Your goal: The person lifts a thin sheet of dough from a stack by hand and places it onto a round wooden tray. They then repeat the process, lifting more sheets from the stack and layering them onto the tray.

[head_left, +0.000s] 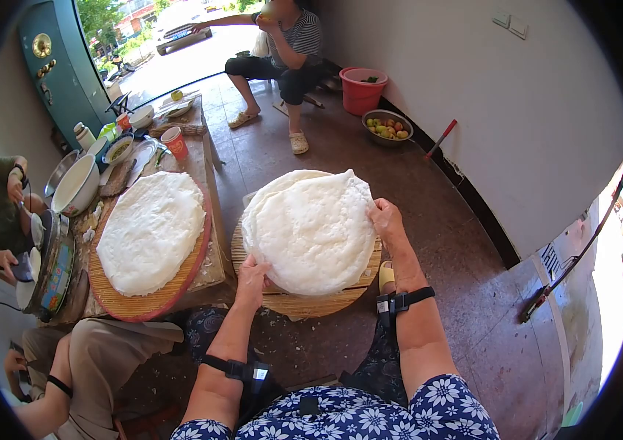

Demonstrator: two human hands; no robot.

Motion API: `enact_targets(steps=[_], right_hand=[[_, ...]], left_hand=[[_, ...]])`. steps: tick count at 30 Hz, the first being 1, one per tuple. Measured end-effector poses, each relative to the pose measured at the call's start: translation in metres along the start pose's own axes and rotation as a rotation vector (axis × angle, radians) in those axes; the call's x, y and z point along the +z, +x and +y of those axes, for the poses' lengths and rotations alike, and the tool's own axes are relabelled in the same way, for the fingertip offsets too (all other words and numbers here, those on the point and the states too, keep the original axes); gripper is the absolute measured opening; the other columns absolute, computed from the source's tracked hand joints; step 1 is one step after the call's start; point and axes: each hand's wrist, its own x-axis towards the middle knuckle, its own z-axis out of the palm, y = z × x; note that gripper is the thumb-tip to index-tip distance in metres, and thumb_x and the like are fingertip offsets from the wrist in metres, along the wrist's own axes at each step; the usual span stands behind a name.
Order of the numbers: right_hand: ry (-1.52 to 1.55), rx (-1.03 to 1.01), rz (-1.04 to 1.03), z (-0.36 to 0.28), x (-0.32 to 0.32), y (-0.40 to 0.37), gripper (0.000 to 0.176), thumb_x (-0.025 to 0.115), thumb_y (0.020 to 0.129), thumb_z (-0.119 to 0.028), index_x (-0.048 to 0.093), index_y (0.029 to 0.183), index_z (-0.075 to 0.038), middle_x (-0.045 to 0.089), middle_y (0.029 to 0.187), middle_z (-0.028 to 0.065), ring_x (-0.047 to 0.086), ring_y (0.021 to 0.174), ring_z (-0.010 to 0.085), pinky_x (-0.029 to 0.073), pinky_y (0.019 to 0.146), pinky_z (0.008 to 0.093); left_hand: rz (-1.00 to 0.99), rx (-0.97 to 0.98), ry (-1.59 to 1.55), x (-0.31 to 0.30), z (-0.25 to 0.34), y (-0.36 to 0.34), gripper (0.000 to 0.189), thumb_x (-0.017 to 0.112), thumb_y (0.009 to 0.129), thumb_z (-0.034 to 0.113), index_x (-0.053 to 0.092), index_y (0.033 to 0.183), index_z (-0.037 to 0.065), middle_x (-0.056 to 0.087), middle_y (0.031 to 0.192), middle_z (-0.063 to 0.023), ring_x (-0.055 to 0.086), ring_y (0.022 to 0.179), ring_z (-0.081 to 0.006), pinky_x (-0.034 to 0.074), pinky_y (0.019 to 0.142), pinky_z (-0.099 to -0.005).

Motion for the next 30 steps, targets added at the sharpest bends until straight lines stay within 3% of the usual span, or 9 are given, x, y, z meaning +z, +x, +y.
enact_targets(steps=[30], right_hand=[[0.02,-0.016,-0.023,-0.0029,-0.0004,-0.0042,0.022,0.06,0.077,-0.013,0.064,0.095,-0.001,0.067,0.086,0.0093,0.062,0.078,0.0165,0.047,0.073,0.0299]], left_hand=[[0.008,0.014,-0.029,-0.0016,-0.0013,0.0021,0.03,0.05,0.084,0.001,0.054,0.113,0.005,0.063,0.097,-0.0048,0.063,0.073,-0.0137,0.053,0.059,-0.0266]])
